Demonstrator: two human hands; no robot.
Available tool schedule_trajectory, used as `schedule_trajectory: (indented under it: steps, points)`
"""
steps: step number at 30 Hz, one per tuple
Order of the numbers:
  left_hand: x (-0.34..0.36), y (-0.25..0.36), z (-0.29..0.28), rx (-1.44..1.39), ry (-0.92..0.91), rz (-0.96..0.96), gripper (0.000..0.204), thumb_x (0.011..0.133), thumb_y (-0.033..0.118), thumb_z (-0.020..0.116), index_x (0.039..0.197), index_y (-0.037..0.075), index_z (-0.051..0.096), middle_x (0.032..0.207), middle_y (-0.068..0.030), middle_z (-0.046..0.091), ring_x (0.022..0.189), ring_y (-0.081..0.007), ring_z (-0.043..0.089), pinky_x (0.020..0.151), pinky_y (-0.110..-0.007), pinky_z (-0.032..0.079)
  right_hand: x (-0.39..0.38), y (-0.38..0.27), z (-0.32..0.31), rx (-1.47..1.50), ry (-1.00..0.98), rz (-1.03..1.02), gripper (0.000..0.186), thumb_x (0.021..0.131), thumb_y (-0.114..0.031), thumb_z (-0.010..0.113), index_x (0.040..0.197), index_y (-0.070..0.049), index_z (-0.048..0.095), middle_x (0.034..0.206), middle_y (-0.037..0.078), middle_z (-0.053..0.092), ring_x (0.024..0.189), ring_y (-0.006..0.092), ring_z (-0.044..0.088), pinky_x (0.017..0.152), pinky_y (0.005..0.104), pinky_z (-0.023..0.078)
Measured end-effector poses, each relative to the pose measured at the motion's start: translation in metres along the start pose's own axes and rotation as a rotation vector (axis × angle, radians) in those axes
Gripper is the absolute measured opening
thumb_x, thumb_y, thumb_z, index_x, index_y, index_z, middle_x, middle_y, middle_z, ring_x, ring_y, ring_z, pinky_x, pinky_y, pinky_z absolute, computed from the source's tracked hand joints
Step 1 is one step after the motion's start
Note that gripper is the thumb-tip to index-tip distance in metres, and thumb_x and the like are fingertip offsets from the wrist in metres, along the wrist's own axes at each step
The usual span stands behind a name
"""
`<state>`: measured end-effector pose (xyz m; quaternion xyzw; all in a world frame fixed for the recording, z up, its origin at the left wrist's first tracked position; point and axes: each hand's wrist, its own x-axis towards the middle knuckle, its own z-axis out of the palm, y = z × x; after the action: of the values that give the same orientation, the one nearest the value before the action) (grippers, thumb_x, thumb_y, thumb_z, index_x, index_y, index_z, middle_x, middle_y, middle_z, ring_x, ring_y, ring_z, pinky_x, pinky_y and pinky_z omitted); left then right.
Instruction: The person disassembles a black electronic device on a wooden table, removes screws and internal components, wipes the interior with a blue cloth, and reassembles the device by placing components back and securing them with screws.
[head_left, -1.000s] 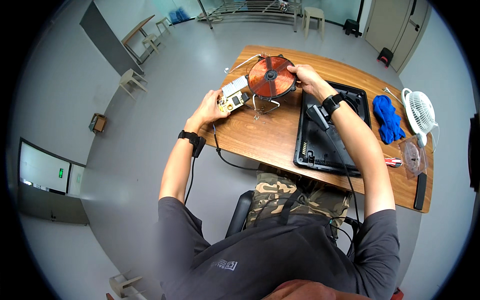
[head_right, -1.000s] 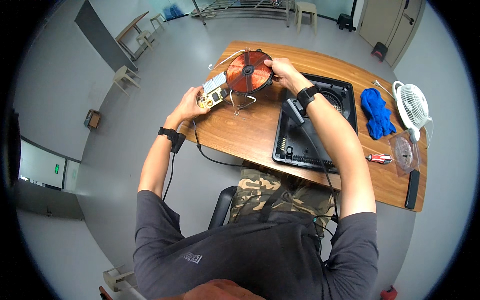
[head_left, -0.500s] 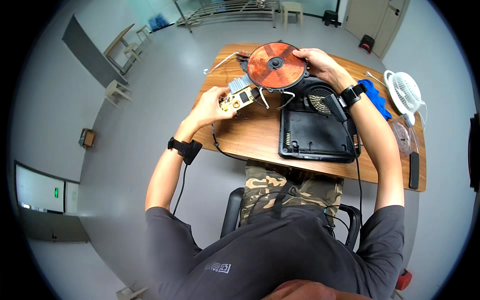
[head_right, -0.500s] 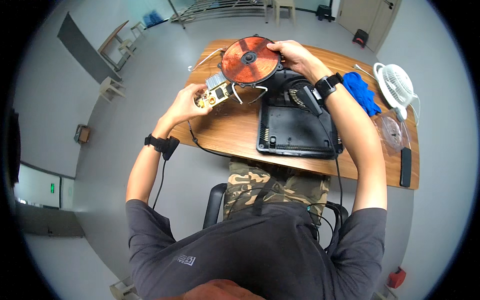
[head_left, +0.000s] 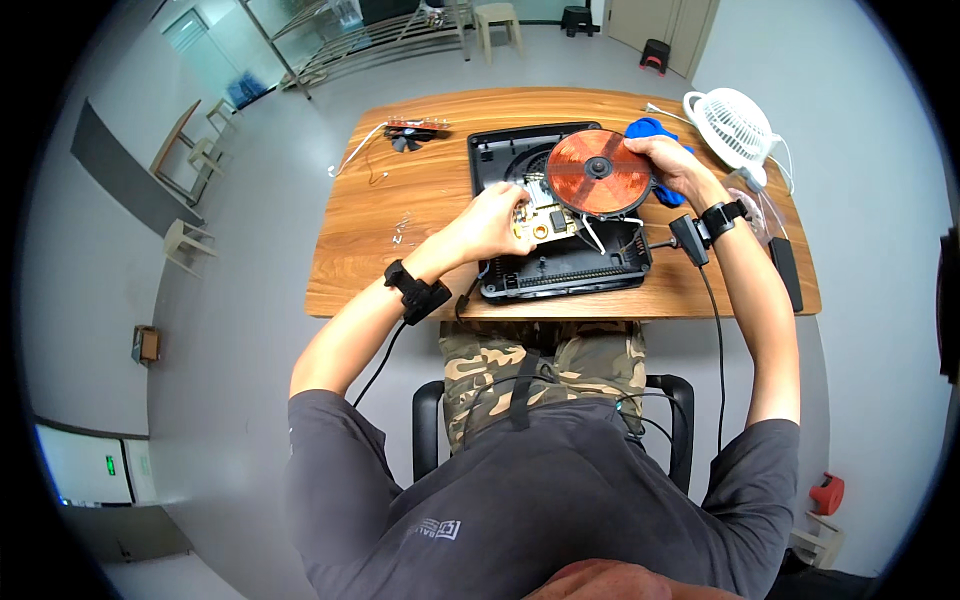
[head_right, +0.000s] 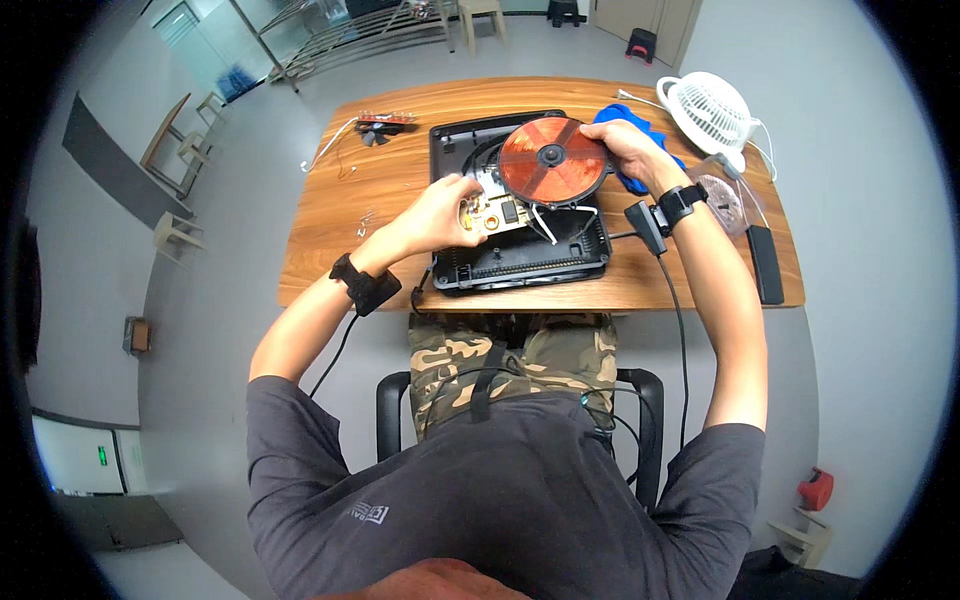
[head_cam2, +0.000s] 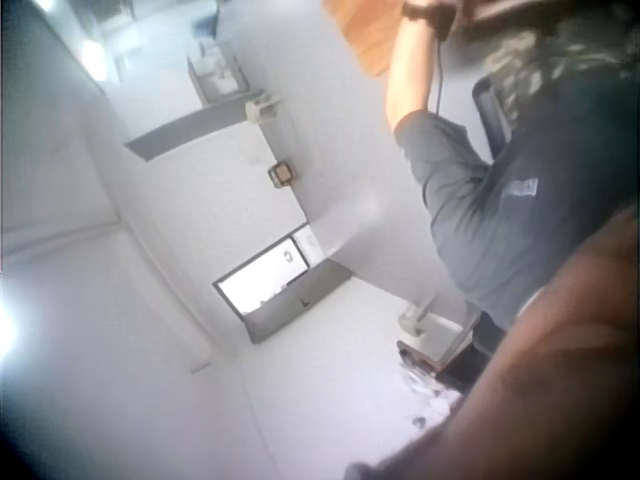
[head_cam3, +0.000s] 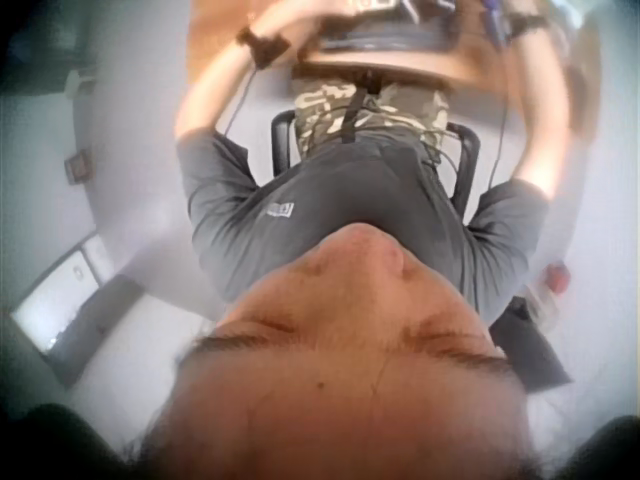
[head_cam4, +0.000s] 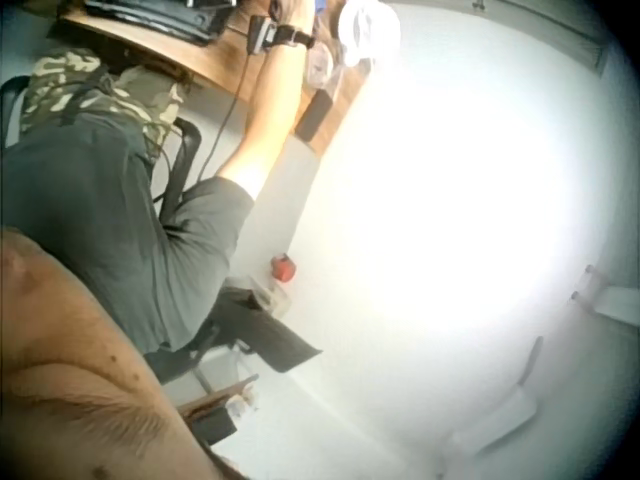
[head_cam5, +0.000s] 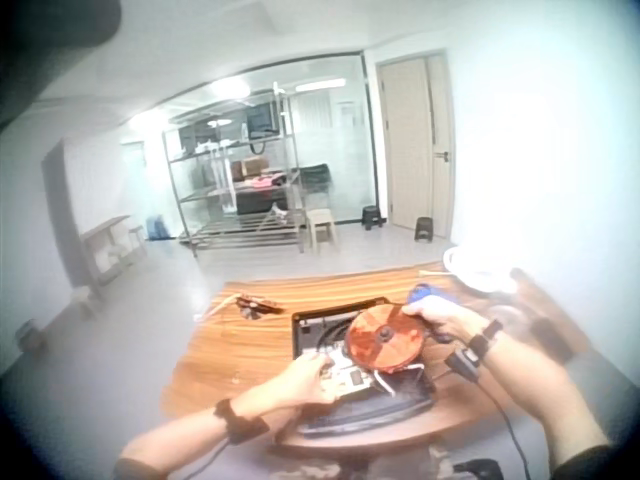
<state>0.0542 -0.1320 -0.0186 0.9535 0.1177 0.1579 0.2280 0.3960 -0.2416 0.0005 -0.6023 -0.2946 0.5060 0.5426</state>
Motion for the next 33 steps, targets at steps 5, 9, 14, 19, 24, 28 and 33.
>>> schedule_trajectory:
  steps: [5,9,14,19,24,28,33]
  points:
    - [0.013,0.009,0.018,0.004,-0.085,0.013,0.064,0.068,0.026,0.087,0.117,-0.005,0.061,0.111,-0.0234,0.064,0.109,-0.0371,0.062,0.099,-0.043,0.051,0.0,0.013,-0.021,0.006,-0.018,-0.009,0.025,0.104,-0.015,0.055,0.114,0.005,0.067,0.109,0.013,0.071,0.097,0.018,0.069,0.091,0.0324,0.057]
    - [0.014,0.008,0.023,-0.016,-0.109,-0.004,0.063,0.068,0.025,0.087,0.117,-0.006,0.061,0.112,-0.0235,0.065,0.109,-0.0374,0.063,0.099,-0.042,0.051,-0.003,0.011,-0.016,-0.017,-0.011,-0.038,0.027,0.104,-0.017,0.056,0.114,0.004,0.069,0.111,0.012,0.072,0.096,0.0164,0.069,0.089,0.0322,0.056]
    - [0.021,0.002,0.026,0.023,-0.132,-0.008,0.062,0.066,0.026,0.087,0.112,-0.006,0.061,0.108,-0.0246,0.064,0.107,-0.0388,0.063,0.096,-0.043,0.051,0.006,0.016,-0.016,-0.046,-0.044,-0.048,0.031,0.104,-0.018,0.055,0.12,0.007,0.067,0.113,0.012,0.072,0.097,0.0158,0.069,0.091,0.0309,0.055]
    - [0.023,0.0,0.023,0.075,-0.173,0.01,0.063,0.066,0.026,0.091,0.116,-0.002,0.064,0.113,-0.0201,0.067,0.111,-0.0364,0.063,0.099,-0.043,0.05,0.006,0.01,0.007,-0.108,-0.074,-0.057,0.032,0.104,-0.019,0.055,0.121,0.006,0.066,0.115,0.012,0.071,0.098,0.0149,0.068,0.091,0.0301,0.054]
    - [0.023,-0.012,0.035,0.059,-0.223,-0.021,0.062,0.067,0.035,0.091,0.113,0.002,0.065,0.115,-0.0187,0.066,0.113,-0.0361,0.062,0.096,-0.046,0.05,0.03,0.015,0.019,-0.123,-0.068,-0.049,0.028,0.101,-0.019,0.057,0.108,0.003,0.072,0.104,0.009,0.074,0.089,0.0142,0.068,0.082,0.03,0.054]
    - [0.019,-0.018,0.043,0.008,-0.182,0.009,0.059,0.067,0.034,0.091,0.11,0.001,0.067,0.11,-0.0172,0.066,0.108,-0.0352,0.062,0.095,-0.043,0.051,0.046,0.017,0.024,-0.176,-0.051,-0.031,0.026,0.1,-0.018,0.058,0.106,0.003,0.073,0.101,0.009,0.074,0.086,0.0145,0.067,0.08,0.0301,0.054]
    - [0.018,-0.02,0.046,-0.079,-0.212,-0.02,0.056,0.075,0.041,0.086,0.111,0.002,0.068,0.113,-0.017,0.064,0.11,-0.0348,0.061,0.096,-0.043,0.05,0.054,0.019,0.032,-0.137,-0.053,0.046,0.027,0.104,-0.016,0.052,0.113,0.002,0.07,0.104,0.01,0.074,0.091,0.0158,0.069,0.087,0.0323,0.056]
